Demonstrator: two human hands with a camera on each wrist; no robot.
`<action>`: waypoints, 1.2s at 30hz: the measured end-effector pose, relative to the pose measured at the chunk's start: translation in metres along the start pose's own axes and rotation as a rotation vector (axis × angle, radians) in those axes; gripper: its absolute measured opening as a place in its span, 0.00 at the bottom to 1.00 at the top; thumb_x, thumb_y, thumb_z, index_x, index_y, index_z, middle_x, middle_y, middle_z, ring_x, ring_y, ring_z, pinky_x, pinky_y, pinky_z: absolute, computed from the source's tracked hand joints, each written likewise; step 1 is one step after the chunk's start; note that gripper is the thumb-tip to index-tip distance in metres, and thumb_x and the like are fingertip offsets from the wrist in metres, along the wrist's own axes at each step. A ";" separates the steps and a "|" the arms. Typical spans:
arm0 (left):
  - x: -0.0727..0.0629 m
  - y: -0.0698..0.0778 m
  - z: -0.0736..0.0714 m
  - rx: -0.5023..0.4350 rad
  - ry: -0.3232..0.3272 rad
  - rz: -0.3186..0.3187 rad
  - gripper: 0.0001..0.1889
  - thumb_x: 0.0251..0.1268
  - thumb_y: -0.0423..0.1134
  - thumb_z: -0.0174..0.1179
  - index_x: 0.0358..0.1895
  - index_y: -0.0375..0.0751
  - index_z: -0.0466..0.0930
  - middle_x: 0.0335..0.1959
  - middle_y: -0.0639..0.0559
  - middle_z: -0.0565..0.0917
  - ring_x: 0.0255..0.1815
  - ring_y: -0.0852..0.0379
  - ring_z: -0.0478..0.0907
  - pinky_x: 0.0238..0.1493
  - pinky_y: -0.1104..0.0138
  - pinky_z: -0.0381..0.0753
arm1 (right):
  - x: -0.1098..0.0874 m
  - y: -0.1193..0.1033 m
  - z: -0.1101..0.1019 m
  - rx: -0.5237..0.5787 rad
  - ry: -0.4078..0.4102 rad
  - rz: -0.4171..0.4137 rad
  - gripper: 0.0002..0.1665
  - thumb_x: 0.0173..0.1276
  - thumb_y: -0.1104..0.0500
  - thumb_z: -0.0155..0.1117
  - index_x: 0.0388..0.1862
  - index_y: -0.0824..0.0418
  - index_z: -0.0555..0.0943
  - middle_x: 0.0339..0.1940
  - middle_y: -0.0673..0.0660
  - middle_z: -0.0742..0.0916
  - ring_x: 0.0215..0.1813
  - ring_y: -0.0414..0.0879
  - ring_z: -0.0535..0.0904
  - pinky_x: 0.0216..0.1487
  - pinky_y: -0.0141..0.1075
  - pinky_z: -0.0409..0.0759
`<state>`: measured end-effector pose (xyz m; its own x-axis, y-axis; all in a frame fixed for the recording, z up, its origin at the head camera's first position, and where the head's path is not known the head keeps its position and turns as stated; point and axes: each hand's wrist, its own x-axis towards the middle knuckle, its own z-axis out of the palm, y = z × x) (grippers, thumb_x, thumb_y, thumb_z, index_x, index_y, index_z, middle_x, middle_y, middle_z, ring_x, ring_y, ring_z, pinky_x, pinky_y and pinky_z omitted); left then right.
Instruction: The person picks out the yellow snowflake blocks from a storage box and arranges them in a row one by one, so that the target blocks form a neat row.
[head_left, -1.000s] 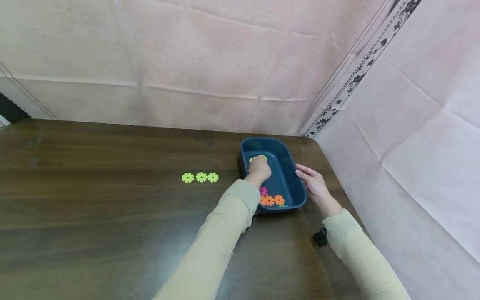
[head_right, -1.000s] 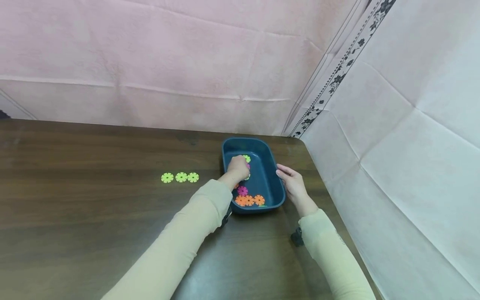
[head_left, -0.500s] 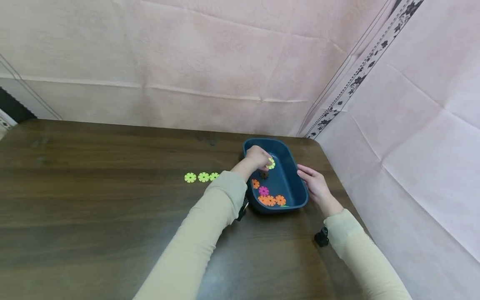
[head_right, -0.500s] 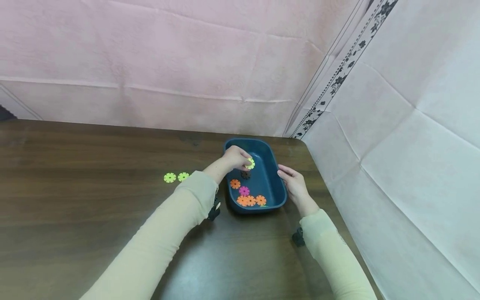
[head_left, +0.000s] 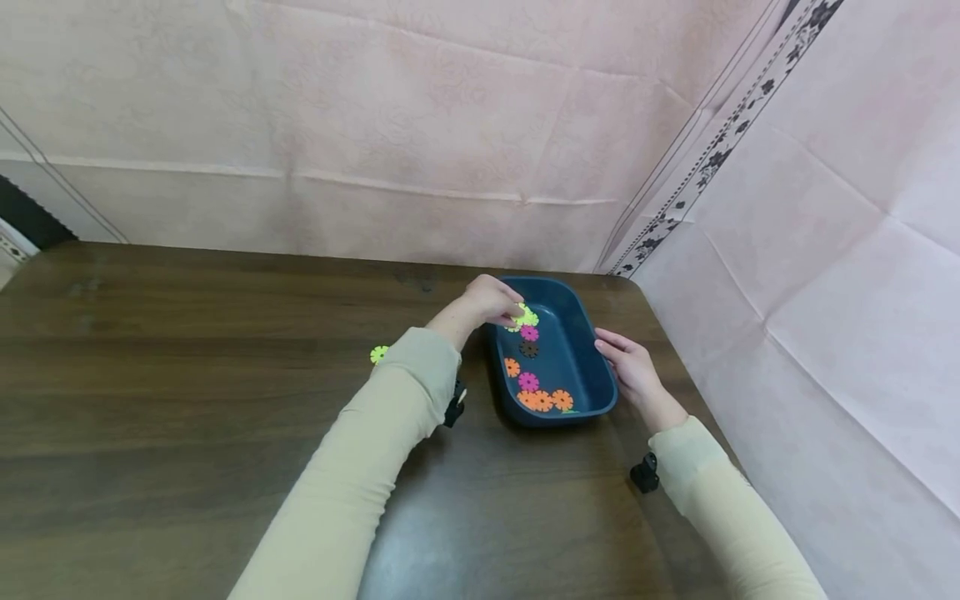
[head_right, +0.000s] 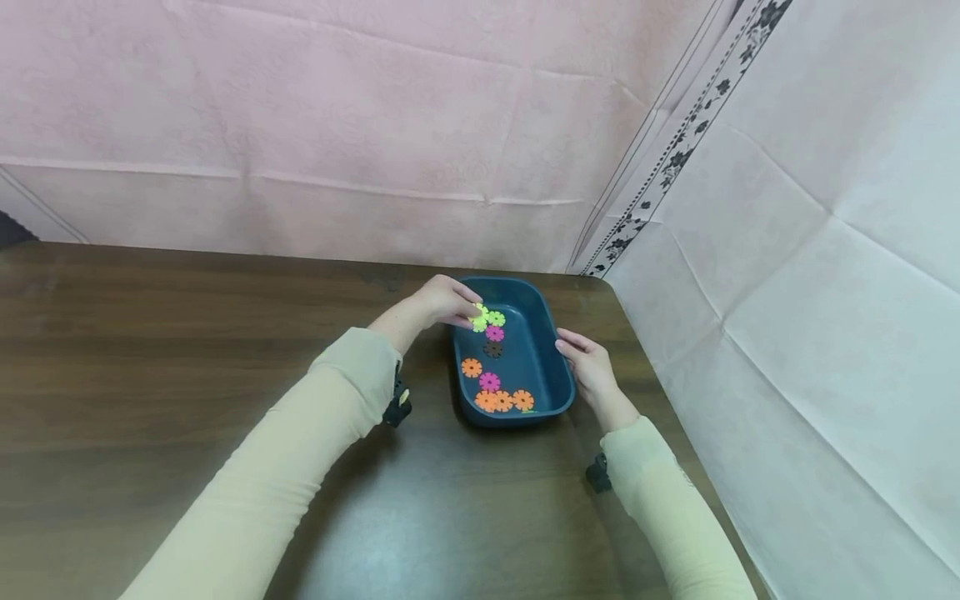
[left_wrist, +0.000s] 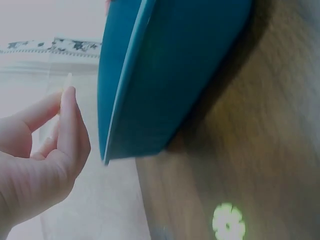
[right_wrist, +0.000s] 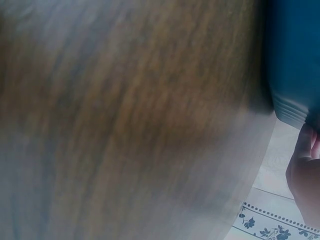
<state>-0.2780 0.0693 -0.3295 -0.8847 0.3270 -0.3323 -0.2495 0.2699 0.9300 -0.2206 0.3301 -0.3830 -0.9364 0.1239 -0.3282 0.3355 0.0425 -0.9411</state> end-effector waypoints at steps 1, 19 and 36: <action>-0.001 0.000 -0.004 -0.008 -0.003 -0.005 0.15 0.60 0.31 0.61 0.51 0.33 0.78 0.49 0.40 0.79 0.43 0.51 0.83 0.47 0.68 0.82 | 0.000 0.000 0.000 -0.002 0.000 0.000 0.32 0.70 0.57 0.55 0.71 0.63 0.61 0.35 0.39 0.84 0.35 0.32 0.80 0.39 0.24 0.80; -0.014 -0.030 -0.098 -0.047 -0.020 -0.073 0.19 0.62 0.26 0.56 0.57 0.26 0.72 0.49 0.40 0.78 0.31 0.61 0.80 0.47 0.72 0.81 | 0.003 -0.001 -0.002 -0.036 0.004 0.007 0.32 0.69 0.54 0.57 0.70 0.61 0.64 0.38 0.39 0.82 0.38 0.32 0.81 0.41 0.24 0.81; -0.045 -0.079 -0.158 0.052 -0.045 -0.166 0.21 0.66 0.27 0.52 0.61 0.23 0.66 0.36 0.50 0.76 0.28 0.66 0.78 0.40 0.74 0.83 | 0.003 0.001 -0.005 -0.028 -0.001 -0.008 0.33 0.68 0.54 0.57 0.70 0.61 0.63 0.38 0.39 0.82 0.38 0.31 0.80 0.41 0.23 0.81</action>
<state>-0.2805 -0.1094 -0.3630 -0.8141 0.3145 -0.4881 -0.3686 0.3697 0.8529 -0.2226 0.3352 -0.3844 -0.9394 0.1225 -0.3203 0.3302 0.0711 -0.9412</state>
